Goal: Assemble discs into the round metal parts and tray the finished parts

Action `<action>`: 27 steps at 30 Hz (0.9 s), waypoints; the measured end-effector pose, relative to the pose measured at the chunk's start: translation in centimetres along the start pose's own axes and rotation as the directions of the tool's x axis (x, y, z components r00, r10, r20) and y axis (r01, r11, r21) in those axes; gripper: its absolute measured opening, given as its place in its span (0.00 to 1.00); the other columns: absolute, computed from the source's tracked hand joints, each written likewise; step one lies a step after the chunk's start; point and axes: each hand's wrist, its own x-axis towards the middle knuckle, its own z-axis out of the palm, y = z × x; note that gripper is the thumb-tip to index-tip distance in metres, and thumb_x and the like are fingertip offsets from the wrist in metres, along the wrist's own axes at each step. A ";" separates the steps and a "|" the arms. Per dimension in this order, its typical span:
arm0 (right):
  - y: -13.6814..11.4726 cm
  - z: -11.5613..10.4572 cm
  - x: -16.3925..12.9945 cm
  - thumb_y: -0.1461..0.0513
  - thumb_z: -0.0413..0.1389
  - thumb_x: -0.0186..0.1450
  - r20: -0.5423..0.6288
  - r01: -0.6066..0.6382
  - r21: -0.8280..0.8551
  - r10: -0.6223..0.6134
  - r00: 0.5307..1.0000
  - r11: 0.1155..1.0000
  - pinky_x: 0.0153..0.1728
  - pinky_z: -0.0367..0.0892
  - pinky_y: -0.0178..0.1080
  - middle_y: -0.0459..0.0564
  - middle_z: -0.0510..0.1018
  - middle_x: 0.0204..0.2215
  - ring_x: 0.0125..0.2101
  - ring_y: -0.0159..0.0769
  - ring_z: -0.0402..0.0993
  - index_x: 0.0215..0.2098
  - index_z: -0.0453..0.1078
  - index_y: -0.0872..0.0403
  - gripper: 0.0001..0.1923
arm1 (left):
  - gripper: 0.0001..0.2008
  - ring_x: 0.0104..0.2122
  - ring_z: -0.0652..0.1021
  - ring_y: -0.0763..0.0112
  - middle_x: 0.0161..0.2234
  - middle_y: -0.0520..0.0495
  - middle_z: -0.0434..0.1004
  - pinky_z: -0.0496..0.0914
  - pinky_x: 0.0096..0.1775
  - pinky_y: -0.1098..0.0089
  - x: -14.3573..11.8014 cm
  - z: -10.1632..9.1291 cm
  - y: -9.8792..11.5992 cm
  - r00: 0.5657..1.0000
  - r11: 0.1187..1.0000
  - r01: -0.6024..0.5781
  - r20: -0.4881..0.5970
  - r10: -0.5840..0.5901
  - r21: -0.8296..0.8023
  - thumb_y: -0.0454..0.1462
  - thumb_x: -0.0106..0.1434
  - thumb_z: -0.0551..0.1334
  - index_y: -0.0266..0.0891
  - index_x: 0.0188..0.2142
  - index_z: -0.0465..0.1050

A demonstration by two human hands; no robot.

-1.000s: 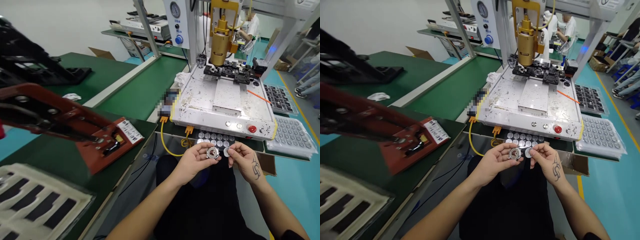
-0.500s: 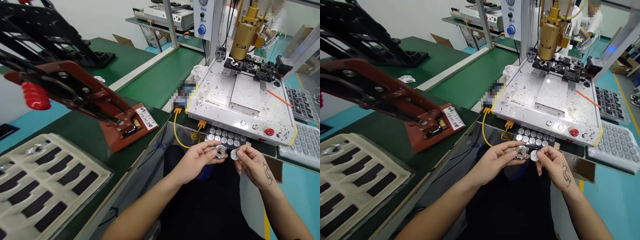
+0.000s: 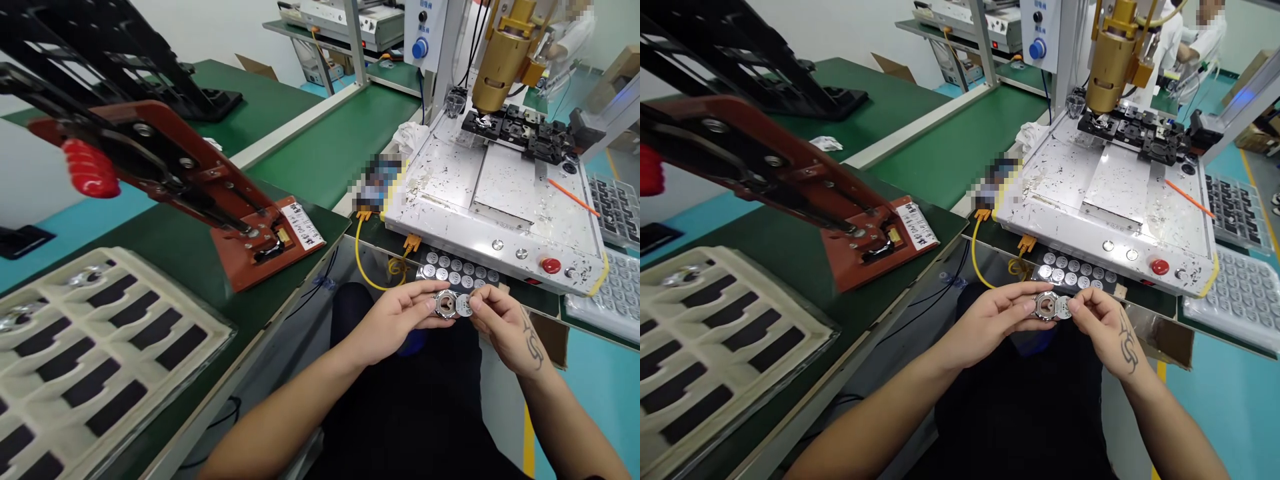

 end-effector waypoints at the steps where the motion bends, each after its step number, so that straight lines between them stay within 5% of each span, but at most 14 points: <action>1: -0.2 0.2 0.1 0.49 0.64 0.73 -0.007 0.048 -0.066 -0.049 0.999 0.997 0.30 0.56 0.37 0.43 0.69 0.29 0.27 0.32 0.60 0.34 0.71 0.50 0.17 | 0.23 0.53 0.85 0.50 0.53 0.37 0.86 0.81 0.57 0.51 0.0 0.0 0.0 1.000 1.000 -0.005 0.001 0.005 0.009 0.43 0.68 0.74 0.36 0.59 0.81; 6: -1.2 1.4 0.3 0.52 0.62 0.74 0.018 0.216 -0.278 -0.220 0.975 0.936 0.43 0.66 0.42 0.51 0.76 0.45 0.44 0.41 0.72 0.35 0.72 0.50 0.14 | 0.23 0.56 0.84 0.50 0.57 0.37 0.84 0.81 0.58 0.52 -0.2 0.2 -0.1 0.999 0.997 -0.050 0.004 0.050 0.059 0.43 0.69 0.74 0.37 0.60 0.81; 27: -0.6 2.2 0.1 0.56 0.60 0.76 0.022 0.255 -0.334 -0.263 0.965 0.908 0.48 0.66 0.45 0.50 0.75 0.44 0.45 0.42 0.72 0.35 0.70 0.49 0.11 | 0.22 0.57 0.84 0.52 0.60 0.36 0.82 0.79 0.61 0.53 -0.7 0.9 -0.3 0.998 0.983 -0.065 0.012 0.063 0.169 0.42 0.73 0.69 0.37 0.62 0.78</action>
